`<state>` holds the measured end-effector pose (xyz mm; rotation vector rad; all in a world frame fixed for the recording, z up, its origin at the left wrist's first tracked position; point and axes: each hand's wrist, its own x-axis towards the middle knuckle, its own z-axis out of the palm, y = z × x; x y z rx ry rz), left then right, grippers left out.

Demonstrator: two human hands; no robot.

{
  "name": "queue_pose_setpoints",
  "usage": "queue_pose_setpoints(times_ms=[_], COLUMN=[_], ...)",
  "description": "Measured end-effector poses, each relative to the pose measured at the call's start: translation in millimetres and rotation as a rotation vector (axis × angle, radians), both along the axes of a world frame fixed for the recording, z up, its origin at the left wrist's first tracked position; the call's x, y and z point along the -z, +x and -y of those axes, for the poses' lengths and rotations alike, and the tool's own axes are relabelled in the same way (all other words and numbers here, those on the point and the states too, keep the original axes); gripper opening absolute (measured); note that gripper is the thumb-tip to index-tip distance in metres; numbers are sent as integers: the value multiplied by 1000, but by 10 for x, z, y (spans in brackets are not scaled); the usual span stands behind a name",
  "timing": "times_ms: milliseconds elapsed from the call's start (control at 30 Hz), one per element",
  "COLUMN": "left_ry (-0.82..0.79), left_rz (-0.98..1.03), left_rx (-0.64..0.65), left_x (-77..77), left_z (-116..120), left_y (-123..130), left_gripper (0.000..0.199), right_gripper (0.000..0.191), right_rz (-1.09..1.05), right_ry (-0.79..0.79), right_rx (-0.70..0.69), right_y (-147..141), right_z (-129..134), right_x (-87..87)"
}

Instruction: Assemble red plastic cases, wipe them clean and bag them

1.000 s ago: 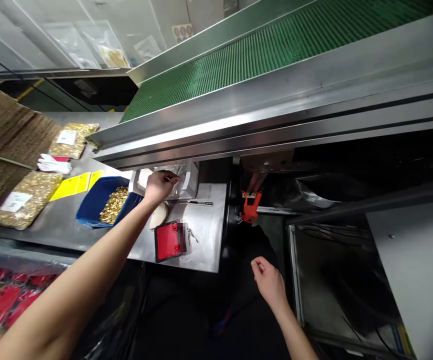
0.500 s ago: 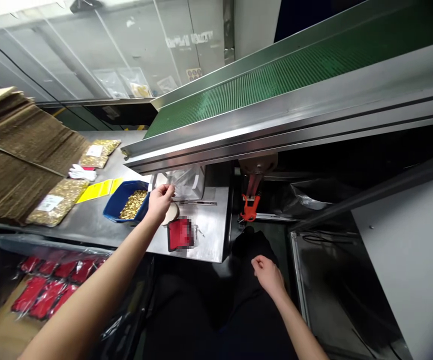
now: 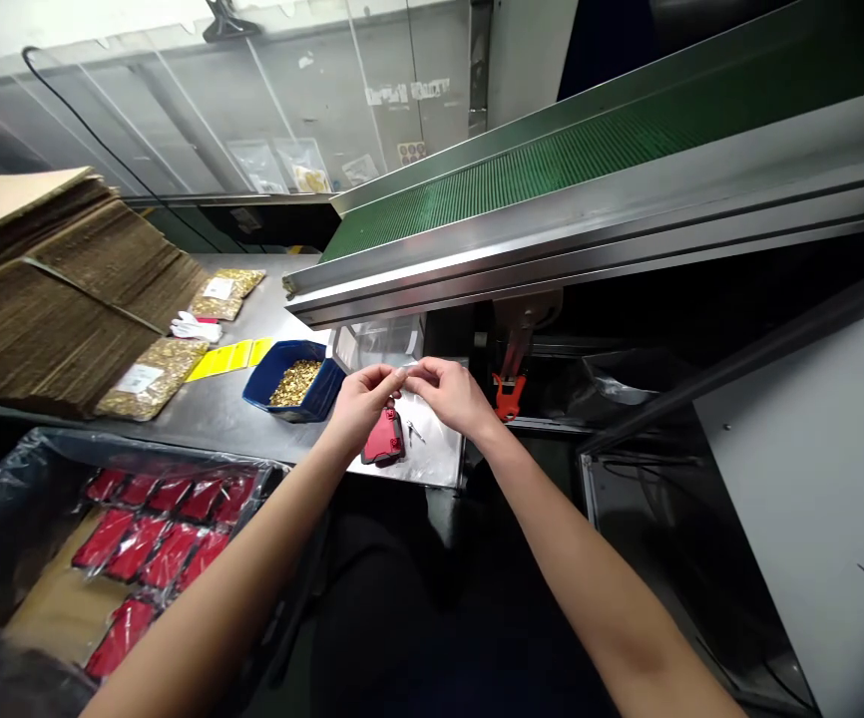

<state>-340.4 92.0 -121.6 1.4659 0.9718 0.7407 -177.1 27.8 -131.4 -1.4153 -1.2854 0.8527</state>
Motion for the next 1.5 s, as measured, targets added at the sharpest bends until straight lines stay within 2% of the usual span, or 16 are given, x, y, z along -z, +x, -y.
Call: queue_pose_setpoints(times_ms=[167, 333, 500, 633, 733, 800, 867, 900, 967, 1033, 1100, 1200, 1267, 1367, 1433, 1500], left_ry=[-23, 37, 215, 187, 120, 85, 24, -28, -376, -544, -674, -821, -858, -829, -797, -782], left_rz=[48, 33, -31, -24, 5, 7, 21, 39, 261, 367, 447, 521, 487, 346, 288, 269], left_rx=[41, 114, -95, 23, 98, 129, 151, 151, 178, 241, 358, 599, 674, 521, 391, 319], left_x=[33, -31, -142, -226, -225, -147, 22, 140, 411, 668, 844, 932, 920, 898, 915, 955], left_z=[357, 585, 749, 899, 1097, 1328, 1639, 1813, 2158, 2452, 2646, 2735, 2707, 2656, 2655, 2677], left_y=[-109, -206, -301, -330, -388, -474, -582, -631, -699, -709, -666, -568, -520, -484, -471, -460], left_gripper=[39, 60, 43, 36, 27, 19, 18, 26, 58, 81, 93, 94, 94, 74, 54, 46], right_gripper=[22, 28, 23, 32, 43, 46, 47, 46, 45, 50, 62, 69, 62, 50, 45, 45], right_rz=[-108, -215, -163, -125, -100, -86, -117, -161, -408, -599, -644, -559, -503, -372, -252, -164], right_ry=[-15, -21, -80, -160, -219, -268, -335, -376, -519, -646, -720, -748, -753, -766, -782, -806], right_rx=[-60, -140, -59, -28, -46, -82, -155, -201, -282, -320, -313, -277, -281, -246, -164, -67], right_y=[1, -53, -101, -222, -318, -369, -413, -434, -477, -517, -536, -485, -395, -224, -111, -10], right_z=[334, 508, 511, 571, 792, 1072, 1446, 1653, 2068, 2429, 2690, 2872, 2894, 2885, 2892, 2912], right_x=[65, -3, -84, -60, -26, -3, 43, 83, 197, 336, 460, 553, 546, 483, 446, 431])
